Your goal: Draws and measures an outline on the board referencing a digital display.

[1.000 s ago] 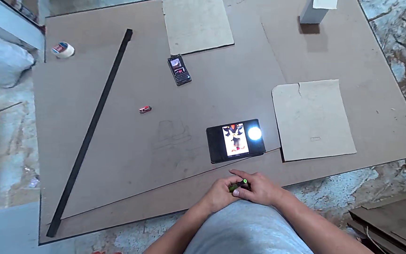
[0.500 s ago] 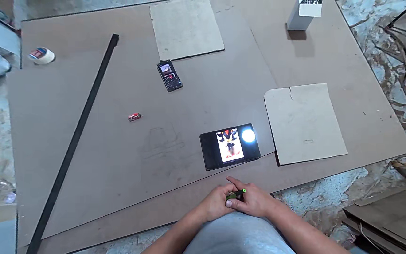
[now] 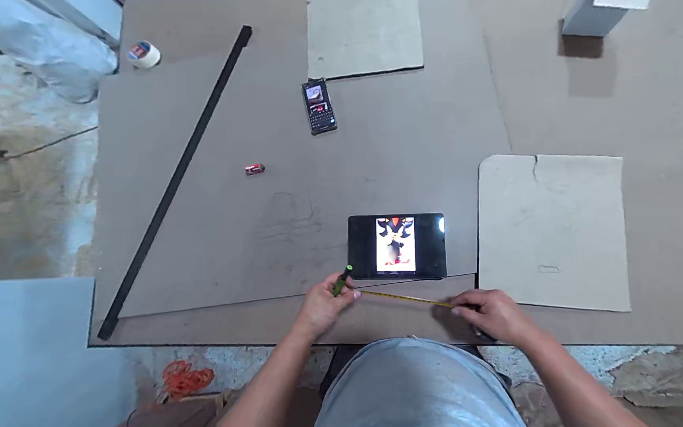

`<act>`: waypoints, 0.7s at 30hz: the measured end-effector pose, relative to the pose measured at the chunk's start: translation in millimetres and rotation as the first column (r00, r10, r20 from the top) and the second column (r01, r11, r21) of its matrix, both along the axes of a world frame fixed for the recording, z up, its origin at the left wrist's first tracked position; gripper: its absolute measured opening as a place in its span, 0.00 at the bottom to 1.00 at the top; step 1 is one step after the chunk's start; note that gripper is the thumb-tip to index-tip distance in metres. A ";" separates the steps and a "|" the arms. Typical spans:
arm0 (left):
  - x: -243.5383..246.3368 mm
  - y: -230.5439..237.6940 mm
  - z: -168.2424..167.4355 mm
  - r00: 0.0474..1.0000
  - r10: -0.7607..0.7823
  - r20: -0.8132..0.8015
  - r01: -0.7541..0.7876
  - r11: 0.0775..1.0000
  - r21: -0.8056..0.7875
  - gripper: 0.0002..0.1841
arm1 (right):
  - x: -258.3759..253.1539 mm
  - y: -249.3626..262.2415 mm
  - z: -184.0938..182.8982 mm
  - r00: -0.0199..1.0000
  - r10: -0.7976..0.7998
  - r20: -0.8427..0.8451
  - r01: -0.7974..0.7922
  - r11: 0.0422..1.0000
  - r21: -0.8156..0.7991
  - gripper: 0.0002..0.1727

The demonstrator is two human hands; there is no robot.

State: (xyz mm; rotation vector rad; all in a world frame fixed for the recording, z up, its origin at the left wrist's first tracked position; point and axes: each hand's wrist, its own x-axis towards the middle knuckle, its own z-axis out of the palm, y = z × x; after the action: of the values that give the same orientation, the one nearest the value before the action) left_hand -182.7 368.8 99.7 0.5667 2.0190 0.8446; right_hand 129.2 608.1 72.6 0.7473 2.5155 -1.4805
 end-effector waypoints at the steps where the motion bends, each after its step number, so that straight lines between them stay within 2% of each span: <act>1: 1.8 2.0 -4.8 0.998 0.055 -0.033 -0.055 0.998 -0.005 0.11 | 2.7 13.7 -8.2 1.000 0.008 -0.022 -0.007 0.999 0.042 0.09; 4: 16.0 11.0 -20.8 0.981 0.183 -0.064 -0.182 0.983 0.026 0.11 | 2.3 42.2 -30.6 0.994 0.060 -0.093 -0.045 0.986 0.160 0.10; 6: 27.5 20.8 -29.7 0.975 0.216 -0.060 -0.213 0.976 0.053 0.11 | -4.3 52.5 -38.3 0.987 0.095 -0.133 -0.063 0.972 0.227 0.12; 13: 44.4 56.1 -40.8 0.983 0.156 -0.102 -0.150 0.987 0.066 0.08 | -25.8 56.6 -55.0 0.967 0.152 -0.203 -0.095 0.959 0.266 0.13; 21: 33.2 75.3 -55.3 0.974 0.197 -0.111 -0.184 0.976 0.120 0.09 | -28.0 78.0 -61.9 0.975 0.080 -0.208 -0.010 0.948 0.317 0.13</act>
State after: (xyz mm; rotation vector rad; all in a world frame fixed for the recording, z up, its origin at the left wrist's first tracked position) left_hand -149.5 444.1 44.3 0.5008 2.1749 1.0631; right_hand 101.2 686.2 10.7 0.5867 2.9601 -1.2192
